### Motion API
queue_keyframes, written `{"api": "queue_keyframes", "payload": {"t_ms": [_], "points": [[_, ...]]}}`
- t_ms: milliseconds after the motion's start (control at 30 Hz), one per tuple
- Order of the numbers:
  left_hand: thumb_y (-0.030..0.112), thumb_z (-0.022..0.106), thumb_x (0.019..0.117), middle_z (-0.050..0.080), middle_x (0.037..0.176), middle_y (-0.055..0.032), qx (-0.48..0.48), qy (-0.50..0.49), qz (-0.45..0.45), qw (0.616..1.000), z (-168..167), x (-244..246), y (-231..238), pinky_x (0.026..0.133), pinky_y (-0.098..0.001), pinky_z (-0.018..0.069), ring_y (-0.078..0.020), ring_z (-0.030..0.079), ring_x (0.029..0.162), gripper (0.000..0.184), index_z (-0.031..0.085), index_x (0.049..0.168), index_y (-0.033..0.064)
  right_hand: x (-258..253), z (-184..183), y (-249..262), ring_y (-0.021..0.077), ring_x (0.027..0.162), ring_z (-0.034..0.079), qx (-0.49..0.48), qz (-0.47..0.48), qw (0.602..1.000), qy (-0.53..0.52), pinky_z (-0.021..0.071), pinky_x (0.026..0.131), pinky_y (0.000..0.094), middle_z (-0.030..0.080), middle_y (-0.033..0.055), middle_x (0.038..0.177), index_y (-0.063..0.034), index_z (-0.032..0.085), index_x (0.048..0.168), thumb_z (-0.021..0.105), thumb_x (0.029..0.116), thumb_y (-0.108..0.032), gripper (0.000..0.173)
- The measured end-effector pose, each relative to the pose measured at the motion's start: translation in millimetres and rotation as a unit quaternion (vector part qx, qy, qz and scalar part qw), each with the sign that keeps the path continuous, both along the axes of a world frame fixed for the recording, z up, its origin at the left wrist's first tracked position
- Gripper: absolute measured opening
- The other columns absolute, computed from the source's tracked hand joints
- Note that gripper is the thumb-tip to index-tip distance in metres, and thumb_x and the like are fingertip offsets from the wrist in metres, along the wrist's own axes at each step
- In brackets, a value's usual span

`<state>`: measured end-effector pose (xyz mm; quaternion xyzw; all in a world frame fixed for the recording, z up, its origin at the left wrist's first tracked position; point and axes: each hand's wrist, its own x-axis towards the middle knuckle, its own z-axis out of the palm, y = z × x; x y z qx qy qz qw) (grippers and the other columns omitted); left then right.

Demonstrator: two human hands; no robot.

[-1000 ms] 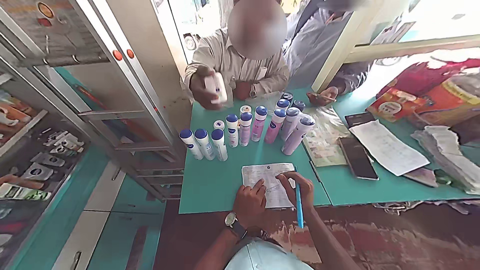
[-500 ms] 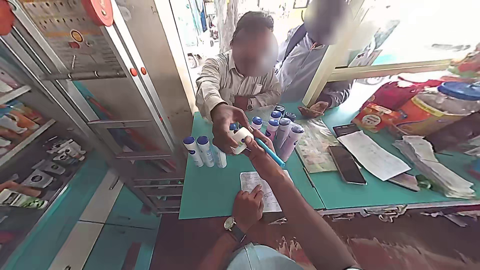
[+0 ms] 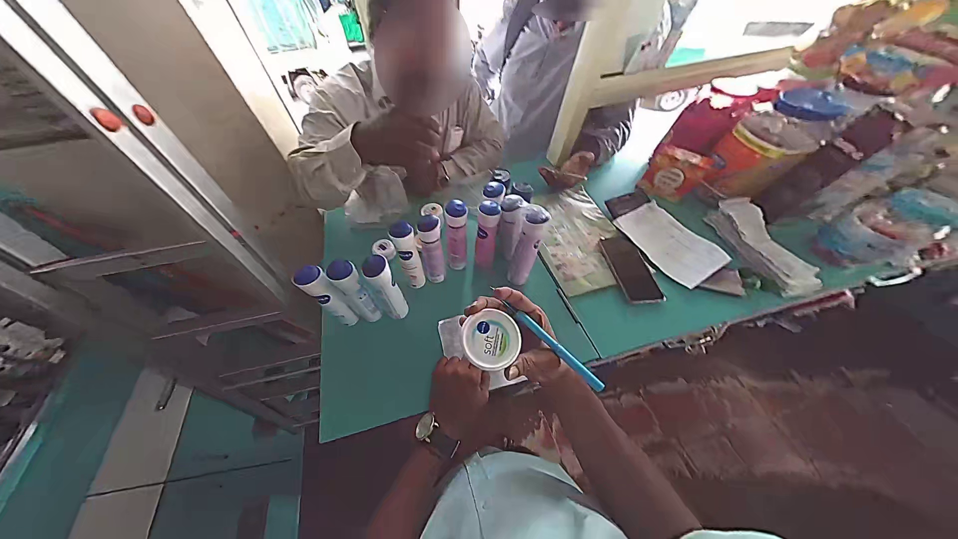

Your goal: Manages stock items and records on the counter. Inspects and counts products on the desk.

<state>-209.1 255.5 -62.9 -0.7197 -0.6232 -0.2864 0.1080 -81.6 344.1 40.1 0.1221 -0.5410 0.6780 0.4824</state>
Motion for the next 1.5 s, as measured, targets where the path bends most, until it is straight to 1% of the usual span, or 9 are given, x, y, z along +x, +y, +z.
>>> {"api": "queue_keyframes", "payload": {"t_ms": [200, 267, 367, 467, 900, 1100, 1200, 1333, 1500], "points": [[0.028, 0.056, 0.0926, 0.079, 0.105, -0.0035, -0.026, 0.024, -0.004, 0.999, -1.8, -1.7, 0.5, 0.063, -0.0411, 0.054, -0.0214, 0.069, 0.066, 0.027, 0.078, 0.087, 0.0137, 15.9, -26.6, 7.1, 0.0301, 0.13, 0.059, 0.012, -0.014, 1.0, 0.003, 0.0476, 0.111, 0.0477, 0.061, 0.015, 0.14, -0.0159, 0.054, 0.147, 0.089, 0.0762, -0.02, 0.079], [0.025, 0.057, 0.092, 0.077, 0.114, -0.0025, -0.04, 0.02, -0.009, 0.999, -0.2, -1.8, 0.5, 0.064, -0.0415, 0.0556, -0.021, 0.071, 0.068, 0.026, 0.08, 0.096, 0.0135, 19.5, -26.4, 0.1, 0.0283, 0.127, 0.06, -0.079, -0.023, 0.997, 0.007, 0.0489, 0.108, 0.0459, 0.063, 0.0152, 0.138, -0.0165, 0.059, 0.141, 0.087, 0.0773, -0.02, 0.07], [0.021, 0.055, 0.0936, 0.072, 0.129, 0.0002, -0.045, 0.01, -0.019, 0.999, -2.9, -2.5, 2.0, 0.062, -0.0413, 0.0547, -0.0199, 0.07, 0.067, 0.032, 0.079, 0.114, 0.0149, 21.5, -16.6, -19.4, 0.0365, 0.117, 0.067, -0.377, -0.016, 0.924, 0.06, 0.056, 0.099, 0.0496, 0.065, 0.0239, 0.129, -0.0064, 0.061, 0.128, 0.083, 0.0815, -0.021, 0.053], [0.021, 0.055, 0.0937, 0.071, 0.133, 0.0013, -0.048, 0.012, -0.02, 0.999, -5.2, -3.1, 2.5, 0.062, -0.0413, 0.0544, -0.0195, 0.07, 0.066, 0.032, 0.079, 0.114, 0.0155, 20.7, -1.2, -29.6, 0.0404, 0.11, 0.07, -0.553, 0.009, 0.822, 0.136, 0.0616, 0.092, 0.0435, 0.063, 0.0291, 0.125, -0.0019, 0.047, 0.132, 0.065, 0.0959, -0.044, 0.058], [0.021, 0.054, 0.0947, 0.069, 0.136, 0.003, -0.052, 0.015, -0.016, 0.998, -7.3, -3.7, 2.5, 0.062, -0.0403, 0.0532, -0.0191, 0.069, 0.067, 0.032, 0.078, 0.116, 0.0167, 13.8, 18.3, -27.0, 0.0376, 0.106, 0.071, -0.702, -0.099, 0.693, 0.131, 0.063, 0.086, 0.0416, 0.062, 0.0263, 0.125, -0.0059, 0.04, 0.141, 0.042, 0.1055, -0.054, 0.06], [0.021, 0.054, 0.0947, 0.07, 0.134, 0.0033, -0.043, 0.017, -0.009, 0.999, -6.8, -1.8, 3.0, 0.061, -0.0397, 0.0518, -0.0187, 0.068, 0.065, 0.032, 0.079, 0.114, 0.0162, 13.4, 20.3, -27.2, 0.0345, 0.101, 0.071, -0.707, -0.079, 0.697, 0.088, 0.062, 0.083, 0.0422, 0.064, 0.0241, 0.119, -0.0064, 0.044, 0.136, 0.041, 0.1039, -0.059, 0.062], [0.022, 0.053, 0.095, 0.07, 0.133, 0.0033, -0.039, 0.019, -0.007, 0.999, -6.6, -2.4, 2.8, 0.06, -0.0392, 0.051, -0.0181, 0.067, 0.064, 0.032, 0.079, 0.112, 0.016, 14.7, 8.9, -26.8, 0.0238, 0.093, 0.07, -0.674, -0.054, 0.734, 0.06, 0.0585, 0.07, 0.0329, 0.066, 0.0166, 0.12, -0.0136, 0.05, 0.132, 0.047, 0.098, -0.066, 0.062], [0.023, 0.052, 0.095, 0.071, 0.132, 0.0025, -0.038, 0.023, -0.008, 0.999, -7.4, -2.6, 3.4, 0.06, -0.0391, 0.0513, -0.0186, 0.067, 0.065, 0.033, 0.079, 0.113, 0.0166, 21.5, -4.8, -30.9, 0.0353, 0.11, 0.07, -0.587, 0.036, 0.791, 0.169, 0.0601, 0.092, 0.0403, 0.06, 0.0269, 0.132, -0.0044, 0.045, 0.138, 0.064, 0.0966, -0.041, 0.058], [0.023, 0.053, 0.0944, 0.071, 0.132, 0.0045, -0.036, 0.028, -0.005, 0.999, -6.2, -2.1, 3.3, 0.061, -0.0389, 0.0523, -0.0177, 0.068, 0.065, 0.032, 0.08, 0.112, 0.0171, 24.6, -18.6, -27.0, 0.0502, 0.13, 0.055, -0.436, 0.091, 0.874, 0.196, 0.0476, 0.109, 0.0576, 0.051, 0.0335, 0.143, -0.0042, 0.044, 0.146, 0.076, 0.0775, -0.003, 0.076]]}}
